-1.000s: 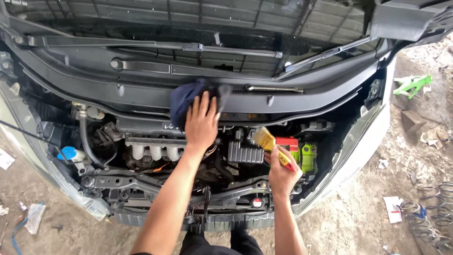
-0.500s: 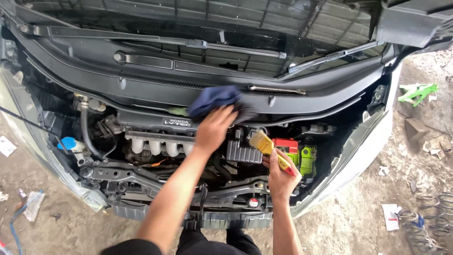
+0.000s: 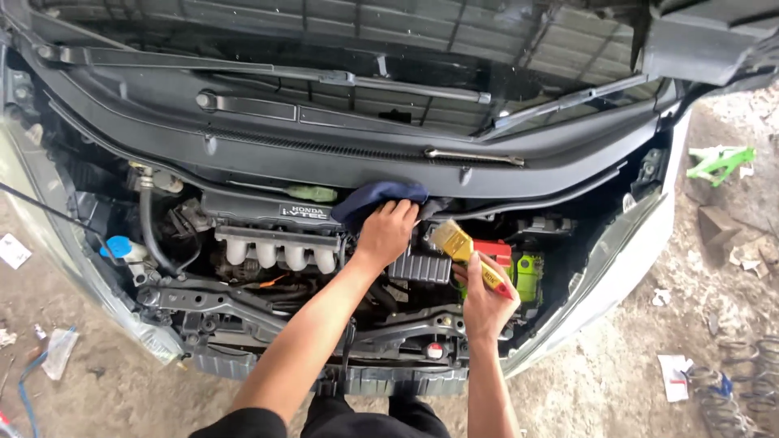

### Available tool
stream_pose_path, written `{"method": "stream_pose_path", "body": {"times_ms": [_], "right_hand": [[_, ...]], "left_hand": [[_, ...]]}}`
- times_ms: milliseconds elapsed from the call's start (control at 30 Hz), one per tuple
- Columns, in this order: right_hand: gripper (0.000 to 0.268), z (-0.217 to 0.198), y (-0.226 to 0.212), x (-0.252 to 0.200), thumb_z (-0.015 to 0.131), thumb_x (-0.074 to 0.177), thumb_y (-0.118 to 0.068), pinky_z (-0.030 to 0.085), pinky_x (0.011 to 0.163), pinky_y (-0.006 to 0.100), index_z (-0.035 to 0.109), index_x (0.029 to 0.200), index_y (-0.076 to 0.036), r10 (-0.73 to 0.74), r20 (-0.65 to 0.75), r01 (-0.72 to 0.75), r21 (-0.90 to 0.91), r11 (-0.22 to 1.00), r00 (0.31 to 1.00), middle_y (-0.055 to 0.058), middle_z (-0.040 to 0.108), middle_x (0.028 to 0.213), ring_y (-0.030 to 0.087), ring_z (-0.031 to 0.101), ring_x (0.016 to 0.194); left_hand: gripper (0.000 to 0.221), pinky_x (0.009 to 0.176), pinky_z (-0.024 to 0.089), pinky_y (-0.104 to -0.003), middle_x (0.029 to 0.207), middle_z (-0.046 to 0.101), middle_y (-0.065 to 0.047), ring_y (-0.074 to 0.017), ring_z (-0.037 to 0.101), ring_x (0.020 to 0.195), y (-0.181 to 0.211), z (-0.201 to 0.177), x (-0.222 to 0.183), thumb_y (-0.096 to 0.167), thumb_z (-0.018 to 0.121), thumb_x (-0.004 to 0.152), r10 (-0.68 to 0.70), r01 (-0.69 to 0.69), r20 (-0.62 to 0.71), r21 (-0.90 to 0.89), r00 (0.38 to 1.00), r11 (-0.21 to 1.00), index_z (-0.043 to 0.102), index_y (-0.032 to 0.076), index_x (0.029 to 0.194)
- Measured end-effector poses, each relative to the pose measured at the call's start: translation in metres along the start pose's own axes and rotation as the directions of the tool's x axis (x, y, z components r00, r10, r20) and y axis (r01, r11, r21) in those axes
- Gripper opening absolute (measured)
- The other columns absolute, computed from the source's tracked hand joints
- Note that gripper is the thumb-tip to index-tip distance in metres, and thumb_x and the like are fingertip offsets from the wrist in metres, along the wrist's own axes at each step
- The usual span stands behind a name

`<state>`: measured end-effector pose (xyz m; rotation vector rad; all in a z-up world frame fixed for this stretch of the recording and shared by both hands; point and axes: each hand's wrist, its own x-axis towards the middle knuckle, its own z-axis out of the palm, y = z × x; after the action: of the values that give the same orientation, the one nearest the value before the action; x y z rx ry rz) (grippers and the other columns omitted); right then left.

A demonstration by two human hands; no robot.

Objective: The person cleans the engine bay of a car with an open hood, using a brush to sweep dust and a cloth to wipe surfaces. They work around the windshield cowl, engine cover, and battery area, brushing debris into the cloth.

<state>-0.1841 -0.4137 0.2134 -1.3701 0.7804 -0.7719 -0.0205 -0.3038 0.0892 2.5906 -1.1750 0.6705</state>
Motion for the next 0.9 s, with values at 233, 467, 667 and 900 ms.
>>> {"method": "stream_pose_path", "body": {"times_ms": [233,467,667,900], "right_hand": [[0.013,-0.004,0.004,0.010,0.074,0.095,-0.003,0.067,0.062,0.041,0.074,0.104,0.006,-0.014,-0.019,0.015,0.059,0.998,1.000,0.032,0.072,0.085,0.036,0.076,0.073],[0.018,-0.012,0.006,0.008,0.073,0.096,-0.005,0.067,0.061,0.043,0.072,0.107,0.010,0.002,-0.010,-0.002,0.039,0.999,1.000,0.032,0.071,0.087,0.038,0.075,0.073],[0.019,-0.031,0.005,0.022,0.072,0.098,-0.007,0.067,0.064,0.043,0.072,0.108,0.009,-0.001,0.027,0.002,-0.012,1.000,1.000,0.033,0.071,0.090,0.039,0.076,0.077],[0.022,-0.042,0.000,0.030,0.069,0.100,-0.007,0.066,0.066,0.044,0.069,0.110,0.013,-0.004,-0.013,0.004,-0.019,1.000,1.000,0.035,0.071,0.094,0.041,0.075,0.080]], "left_hand": [[0.024,0.086,0.055,-0.032,0.111,0.067,-0.005,-0.0235,0.069,0.098,-0.050,-0.042,-0.027,0.027,0.064,0.097,-0.169,0.171,-0.026,0.099,0.985,0.980,0.070,0.013,0.116],[0.024,0.080,0.054,-0.037,0.108,0.061,-0.005,-0.0287,0.063,0.092,0.020,-0.003,0.005,0.028,0.060,0.097,-0.112,0.109,-0.049,-0.051,0.993,0.993,0.065,0.016,0.117],[0.023,0.087,0.053,-0.032,0.108,0.062,-0.001,-0.0239,0.063,0.097,-0.025,0.011,-0.031,0.030,0.058,0.096,-0.192,0.193,-0.059,0.017,0.980,0.981,0.067,0.022,0.116],[0.016,0.078,0.051,-0.039,0.099,0.061,-0.003,-0.0284,0.061,0.086,-0.032,0.003,-0.036,0.026,0.064,0.090,-0.244,0.262,-0.180,0.082,0.953,0.962,0.071,0.022,0.103]]}}
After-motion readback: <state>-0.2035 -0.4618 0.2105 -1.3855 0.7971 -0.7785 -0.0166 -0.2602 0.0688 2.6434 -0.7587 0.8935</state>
